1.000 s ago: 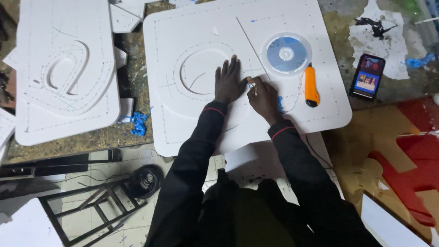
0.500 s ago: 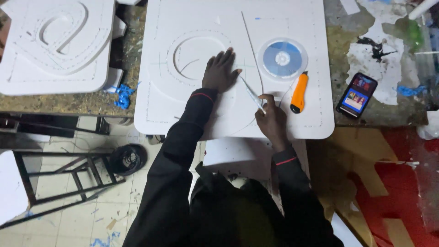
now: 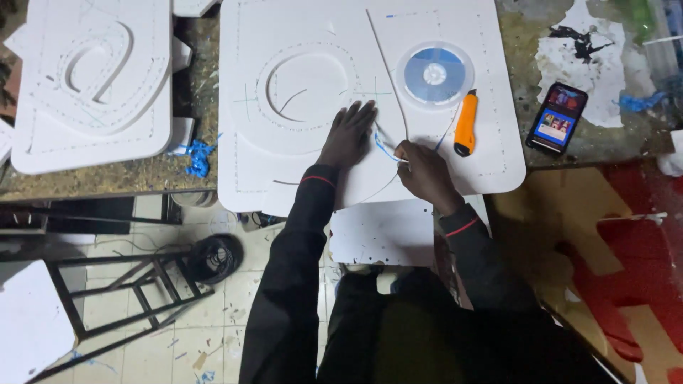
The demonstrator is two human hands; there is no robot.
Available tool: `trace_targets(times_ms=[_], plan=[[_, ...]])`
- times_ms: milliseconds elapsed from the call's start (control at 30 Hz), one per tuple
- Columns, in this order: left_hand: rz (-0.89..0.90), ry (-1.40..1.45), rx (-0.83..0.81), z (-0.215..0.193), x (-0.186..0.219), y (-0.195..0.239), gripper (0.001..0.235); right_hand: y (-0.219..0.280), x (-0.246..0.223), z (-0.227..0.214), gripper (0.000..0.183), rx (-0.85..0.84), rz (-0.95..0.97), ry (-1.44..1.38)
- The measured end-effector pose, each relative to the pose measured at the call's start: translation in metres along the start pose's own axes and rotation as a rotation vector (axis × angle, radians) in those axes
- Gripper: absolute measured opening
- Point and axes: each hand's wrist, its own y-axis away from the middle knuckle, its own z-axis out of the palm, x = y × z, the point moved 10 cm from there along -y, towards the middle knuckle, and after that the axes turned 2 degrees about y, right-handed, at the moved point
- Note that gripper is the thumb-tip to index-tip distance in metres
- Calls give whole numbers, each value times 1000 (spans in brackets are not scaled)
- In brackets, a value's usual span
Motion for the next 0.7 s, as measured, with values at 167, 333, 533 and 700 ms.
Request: trace_targets(times_ms=[167, 333, 533, 700], plan=[[23, -26, -5, -22, 5, 9, 59, 11, -53, -23, 43, -69, 40, -221], [13, -89, -29, -20, 2, -6, 57, 22, -38, -30, 50, 109, 55, -102], [0, -141, 103, -23, -7, -21, 59, 39, 0, -26, 41, 199, 301, 162], [-61, -204, 145, -18, -21, -37, 61, 59, 63, -41, 27, 148, 354, 321]])
